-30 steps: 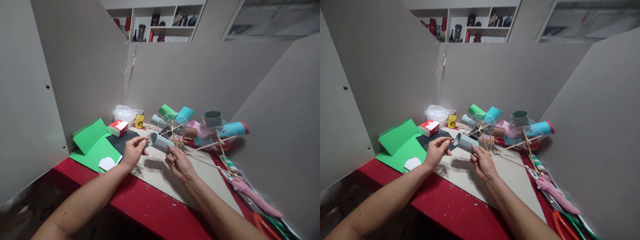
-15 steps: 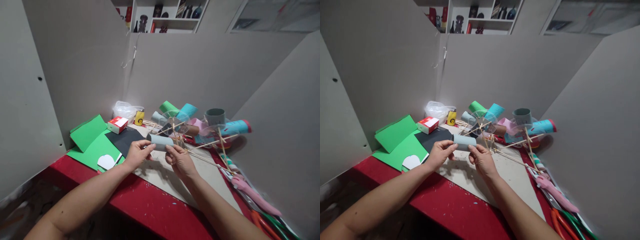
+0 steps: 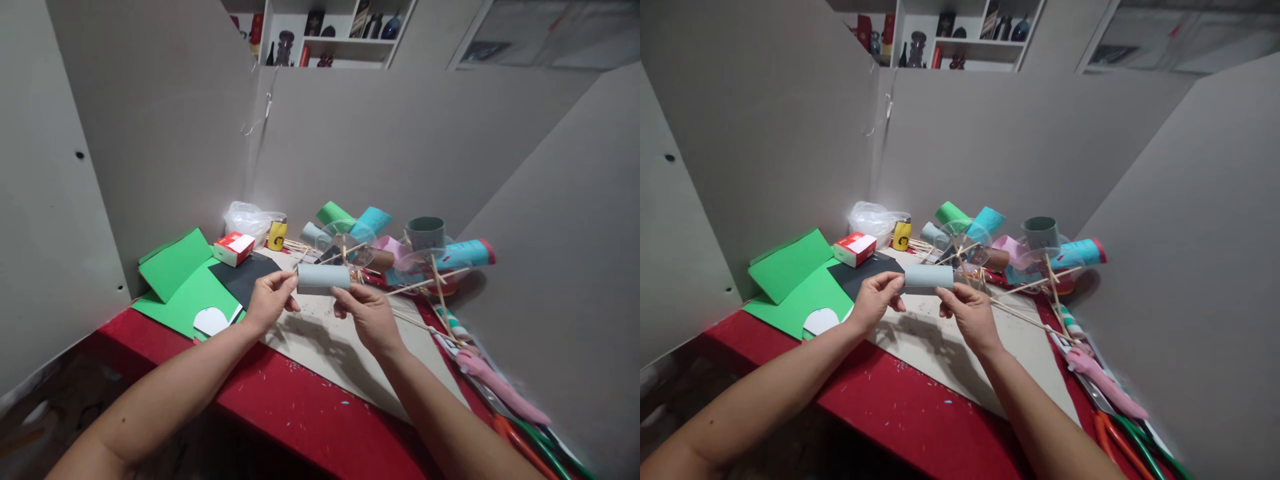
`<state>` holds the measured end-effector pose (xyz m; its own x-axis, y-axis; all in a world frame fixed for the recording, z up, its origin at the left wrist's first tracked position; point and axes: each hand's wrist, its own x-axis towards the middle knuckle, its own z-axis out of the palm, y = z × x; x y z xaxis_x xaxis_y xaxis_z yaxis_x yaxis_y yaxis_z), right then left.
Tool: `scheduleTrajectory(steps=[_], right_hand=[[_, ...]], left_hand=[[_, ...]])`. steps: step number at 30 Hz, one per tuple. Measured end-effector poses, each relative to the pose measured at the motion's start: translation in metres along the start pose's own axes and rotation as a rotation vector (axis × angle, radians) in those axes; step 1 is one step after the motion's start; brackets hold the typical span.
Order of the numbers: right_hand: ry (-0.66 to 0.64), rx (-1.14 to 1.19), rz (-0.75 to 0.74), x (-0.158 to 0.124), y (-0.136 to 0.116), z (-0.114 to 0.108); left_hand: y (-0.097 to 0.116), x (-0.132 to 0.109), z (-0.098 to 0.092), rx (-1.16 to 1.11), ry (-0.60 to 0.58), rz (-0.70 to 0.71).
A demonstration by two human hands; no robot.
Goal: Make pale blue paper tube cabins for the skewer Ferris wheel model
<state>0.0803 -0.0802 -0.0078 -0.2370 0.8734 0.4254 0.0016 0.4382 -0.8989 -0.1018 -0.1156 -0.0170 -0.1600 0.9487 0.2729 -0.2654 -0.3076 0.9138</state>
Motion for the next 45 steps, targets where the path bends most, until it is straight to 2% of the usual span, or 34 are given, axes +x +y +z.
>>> scheduleTrajectory(steps=[4,8,15,19,24,28,40,45], right_hand=[[-0.056,-0.231,-0.057,0.003,-0.017,-0.009],[-0.212,-0.454,-0.121,0.008,-0.021,-0.018],[-0.434,-1.054,-0.226,0.011,-0.021,-0.019],[-0.549,-1.247,-0.245,0.011,-0.032,-0.013],[-0.646,-1.316,-0.291,0.012,-0.037,-0.006],[-0.68,-1.322,-0.263,0.011,-0.034,-0.003],[-0.593,-1.231,-0.228,0.009,-0.02,-0.014],[-0.513,-1.118,-0.196,0.02,-0.024,-0.017]], left_hand=[[0.001,0.006,-0.005,-0.041,0.125,0.012],[-0.002,0.009,-0.007,-0.044,0.167,-0.018],[-0.01,0.008,-0.005,0.035,0.122,0.004],[-0.011,0.003,-0.002,0.167,0.023,0.059],[-0.011,-0.007,0.002,0.459,-0.172,0.214],[-0.016,-0.01,0.002,0.601,-0.245,0.269],[-0.034,-0.009,0.0,0.751,-0.235,0.293],[-0.036,-0.008,0.003,0.686,-0.18,0.24]])
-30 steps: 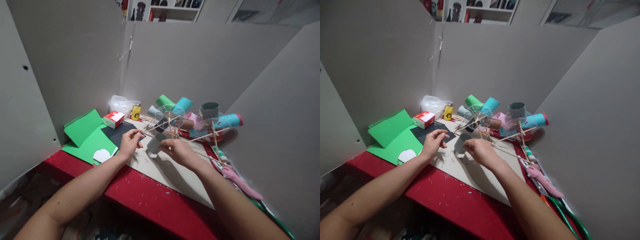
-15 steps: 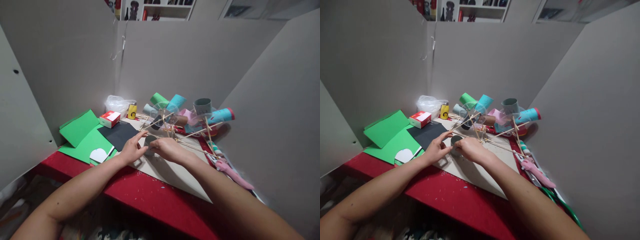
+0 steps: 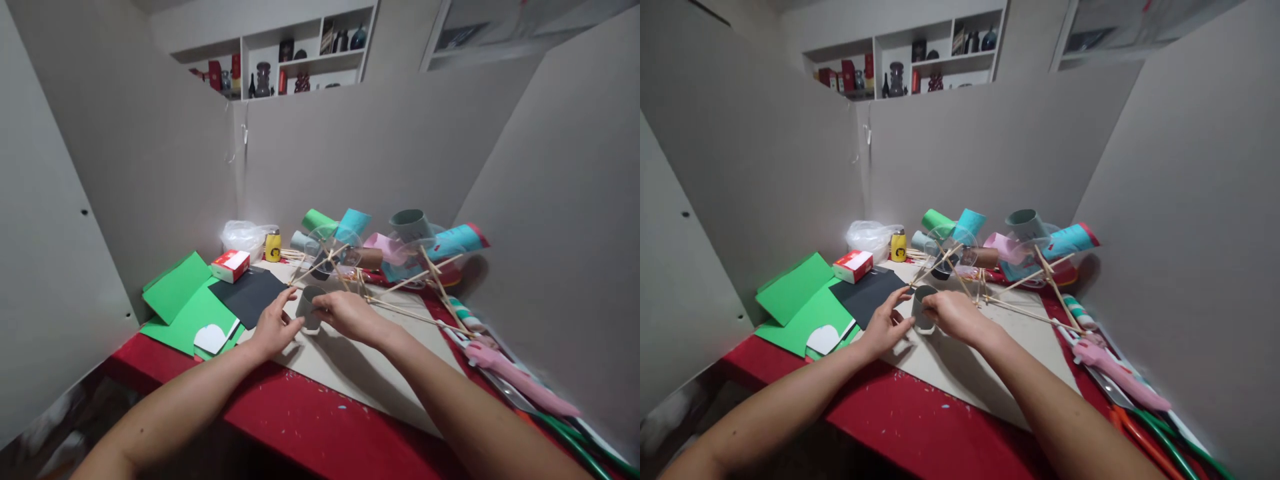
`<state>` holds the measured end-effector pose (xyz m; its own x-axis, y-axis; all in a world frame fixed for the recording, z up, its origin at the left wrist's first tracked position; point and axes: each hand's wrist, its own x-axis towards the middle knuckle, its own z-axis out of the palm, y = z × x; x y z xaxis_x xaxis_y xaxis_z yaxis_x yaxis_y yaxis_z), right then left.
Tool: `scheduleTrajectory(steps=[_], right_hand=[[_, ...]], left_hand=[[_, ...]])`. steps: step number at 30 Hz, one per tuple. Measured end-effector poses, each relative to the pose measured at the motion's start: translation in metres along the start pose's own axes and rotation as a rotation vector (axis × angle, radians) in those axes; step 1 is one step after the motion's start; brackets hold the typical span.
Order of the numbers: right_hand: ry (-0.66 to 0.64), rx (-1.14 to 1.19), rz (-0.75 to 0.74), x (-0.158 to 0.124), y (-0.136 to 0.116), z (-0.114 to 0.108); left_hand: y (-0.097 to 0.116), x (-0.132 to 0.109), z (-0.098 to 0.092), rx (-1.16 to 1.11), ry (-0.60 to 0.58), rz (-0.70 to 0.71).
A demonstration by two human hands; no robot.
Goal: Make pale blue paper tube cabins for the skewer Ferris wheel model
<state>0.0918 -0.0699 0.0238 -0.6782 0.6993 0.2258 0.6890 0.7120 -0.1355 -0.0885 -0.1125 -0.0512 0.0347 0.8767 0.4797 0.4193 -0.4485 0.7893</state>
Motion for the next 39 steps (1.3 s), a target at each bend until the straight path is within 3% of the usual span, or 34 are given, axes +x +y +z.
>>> scheduleTrajectory(steps=[5,8,11,14,18,29,39], right_hand=[[0.066,0.283,0.035,0.013,0.007,-0.013],[0.074,0.55,0.063,0.02,0.013,-0.013],[0.081,0.672,0.059,0.028,0.018,-0.012],[0.08,0.824,0.059,0.036,0.022,-0.015],[0.038,0.984,0.059,0.047,0.026,-0.014],[-0.113,1.109,0.049,0.063,0.034,0.009],[-0.207,1.177,0.027,0.07,0.039,0.03]], left_hand=[[0.006,0.01,-0.002,-0.056,0.11,-0.126],[0.004,0.015,0.0,-0.113,0.102,-0.183],[-0.002,0.021,0.002,-0.277,0.051,-0.228],[-0.007,0.026,0.004,-0.446,0.011,-0.21],[-0.008,0.031,0.004,-0.486,0.038,-0.187],[-0.024,0.024,0.003,-0.417,0.022,-0.361],[-0.021,0.023,0.008,-0.575,0.088,-0.496]])
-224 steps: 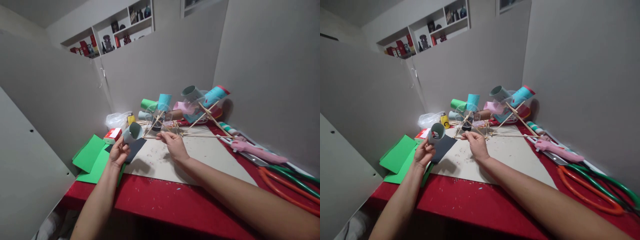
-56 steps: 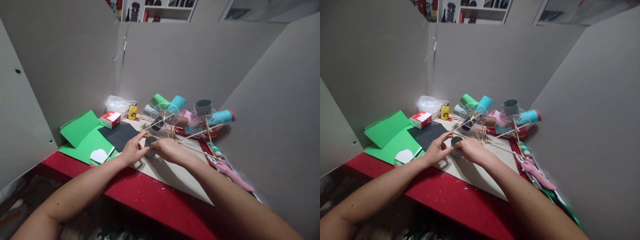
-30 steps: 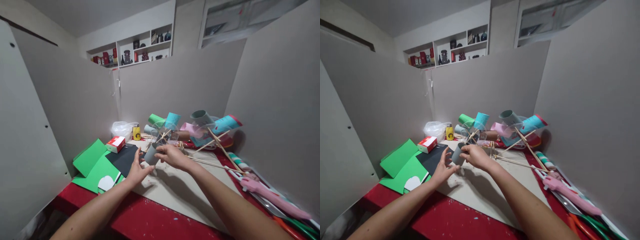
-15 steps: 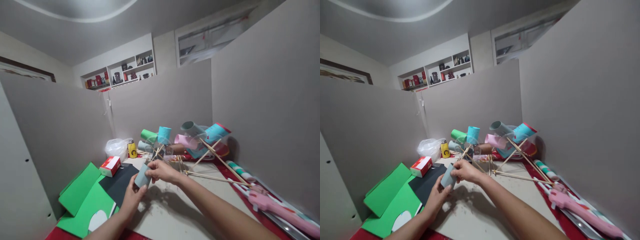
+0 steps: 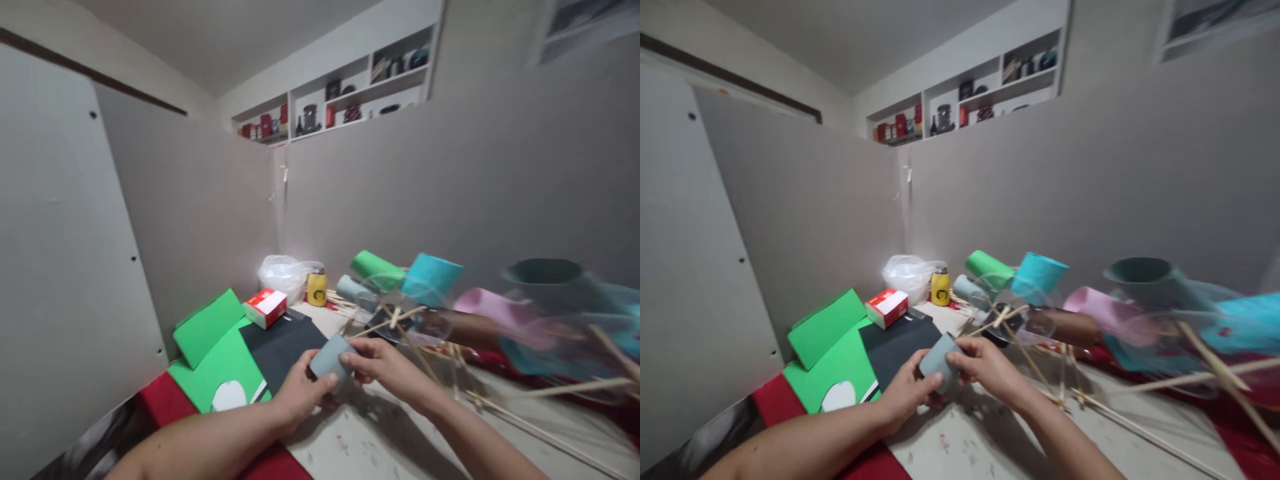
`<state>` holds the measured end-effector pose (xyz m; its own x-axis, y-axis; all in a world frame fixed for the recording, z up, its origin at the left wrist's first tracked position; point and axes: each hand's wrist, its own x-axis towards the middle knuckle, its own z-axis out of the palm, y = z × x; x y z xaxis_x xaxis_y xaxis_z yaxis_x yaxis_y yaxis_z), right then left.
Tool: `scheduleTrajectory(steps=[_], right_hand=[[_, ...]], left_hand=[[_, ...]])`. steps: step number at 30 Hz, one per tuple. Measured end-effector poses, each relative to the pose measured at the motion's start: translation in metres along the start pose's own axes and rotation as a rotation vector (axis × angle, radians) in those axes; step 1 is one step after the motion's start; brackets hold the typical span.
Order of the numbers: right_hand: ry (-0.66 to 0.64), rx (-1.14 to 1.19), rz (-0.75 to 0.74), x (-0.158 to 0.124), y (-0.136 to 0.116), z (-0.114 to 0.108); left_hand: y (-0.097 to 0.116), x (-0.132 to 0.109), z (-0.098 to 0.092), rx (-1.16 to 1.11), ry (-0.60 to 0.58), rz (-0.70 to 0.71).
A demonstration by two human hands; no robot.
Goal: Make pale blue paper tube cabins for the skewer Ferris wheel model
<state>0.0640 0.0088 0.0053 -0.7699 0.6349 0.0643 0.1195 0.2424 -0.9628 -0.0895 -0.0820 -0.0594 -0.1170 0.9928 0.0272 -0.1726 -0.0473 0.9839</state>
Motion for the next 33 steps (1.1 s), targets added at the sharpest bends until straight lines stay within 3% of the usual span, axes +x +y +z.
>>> scheduleTrajectory(steps=[6,9,14,17,24,29,33], right_hand=[[0.096,0.065,0.017,-0.004,0.005,-0.001],[0.215,0.188,0.023,-0.001,0.013,-0.002],[0.393,0.412,0.027,0.007,0.036,0.002],[0.448,0.509,0.033,0.008,0.045,0.008],[0.431,0.567,0.011,0.012,0.056,0.014],[0.399,0.549,-0.003,0.009,0.051,0.02],[0.366,0.531,0.012,0.007,0.047,0.026]], left_hand=[[0.0,-0.001,0.0,-0.106,-0.003,-0.006],[0.005,0.0,-0.003,-0.103,0.046,0.06],[0.013,0.002,-0.009,0.032,0.233,0.15],[0.016,0.001,-0.01,0.04,0.254,0.152],[0.015,0.001,-0.004,0.011,0.16,0.027],[0.015,0.001,-0.002,-0.043,0.076,0.048],[0.017,0.0,-0.001,-0.039,0.093,0.045]])
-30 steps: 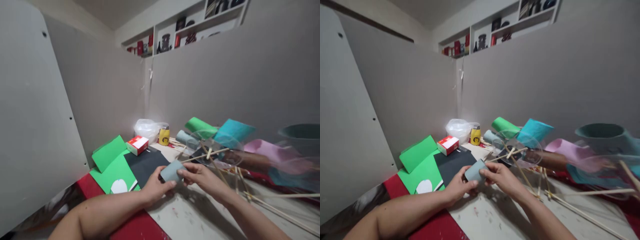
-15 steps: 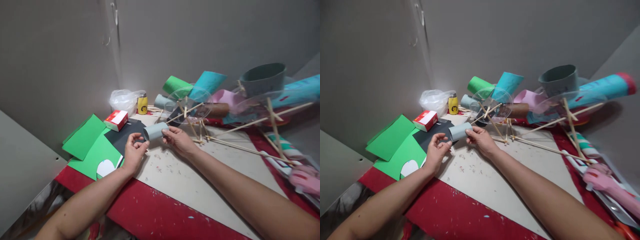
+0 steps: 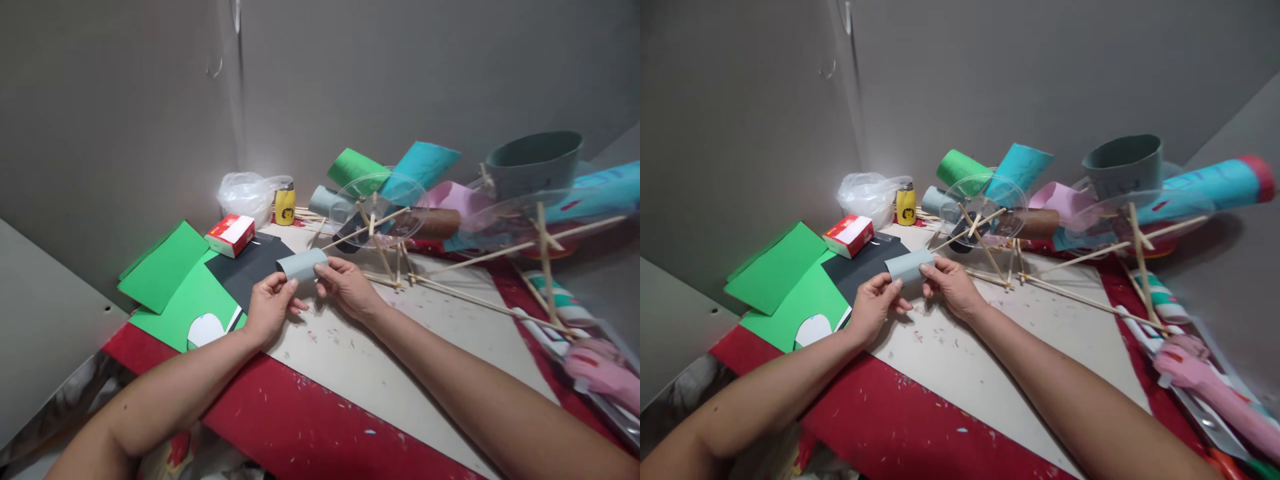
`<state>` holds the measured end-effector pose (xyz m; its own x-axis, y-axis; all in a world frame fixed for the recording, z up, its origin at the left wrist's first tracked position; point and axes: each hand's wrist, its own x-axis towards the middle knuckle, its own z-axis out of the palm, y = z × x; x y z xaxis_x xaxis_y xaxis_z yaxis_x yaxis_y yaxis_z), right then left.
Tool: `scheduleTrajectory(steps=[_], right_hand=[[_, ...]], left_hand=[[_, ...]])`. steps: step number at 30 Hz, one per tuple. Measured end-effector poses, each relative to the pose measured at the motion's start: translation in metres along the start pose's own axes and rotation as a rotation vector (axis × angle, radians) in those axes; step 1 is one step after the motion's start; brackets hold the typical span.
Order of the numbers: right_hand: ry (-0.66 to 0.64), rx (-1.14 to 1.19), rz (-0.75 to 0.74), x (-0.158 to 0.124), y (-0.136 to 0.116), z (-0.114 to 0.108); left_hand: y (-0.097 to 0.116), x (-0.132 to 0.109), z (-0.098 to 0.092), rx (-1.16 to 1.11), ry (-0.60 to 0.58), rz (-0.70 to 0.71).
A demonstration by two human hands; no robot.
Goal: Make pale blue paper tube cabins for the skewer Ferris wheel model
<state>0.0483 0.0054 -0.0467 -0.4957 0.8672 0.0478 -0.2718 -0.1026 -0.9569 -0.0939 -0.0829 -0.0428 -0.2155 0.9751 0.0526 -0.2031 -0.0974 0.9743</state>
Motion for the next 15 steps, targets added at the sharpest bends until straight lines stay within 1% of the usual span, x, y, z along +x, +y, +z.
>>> scheduleTrajectory(steps=[6,11,15], right_hand=[[-0.01,0.016,-0.007,-0.0041,0.0026,0.0031],[-0.004,0.01,-0.021,-0.0051,0.0049,0.0051],[-0.042,0.016,0.0,-0.0049,0.0049,0.0055]], left_hand=[[0.0009,0.0022,-0.0019,-0.04,0.021,0.0],[0.0001,0.0042,-0.0033,-0.045,0.062,-0.021],[-0.0001,0.0056,-0.0051,-0.065,0.075,-0.029]])
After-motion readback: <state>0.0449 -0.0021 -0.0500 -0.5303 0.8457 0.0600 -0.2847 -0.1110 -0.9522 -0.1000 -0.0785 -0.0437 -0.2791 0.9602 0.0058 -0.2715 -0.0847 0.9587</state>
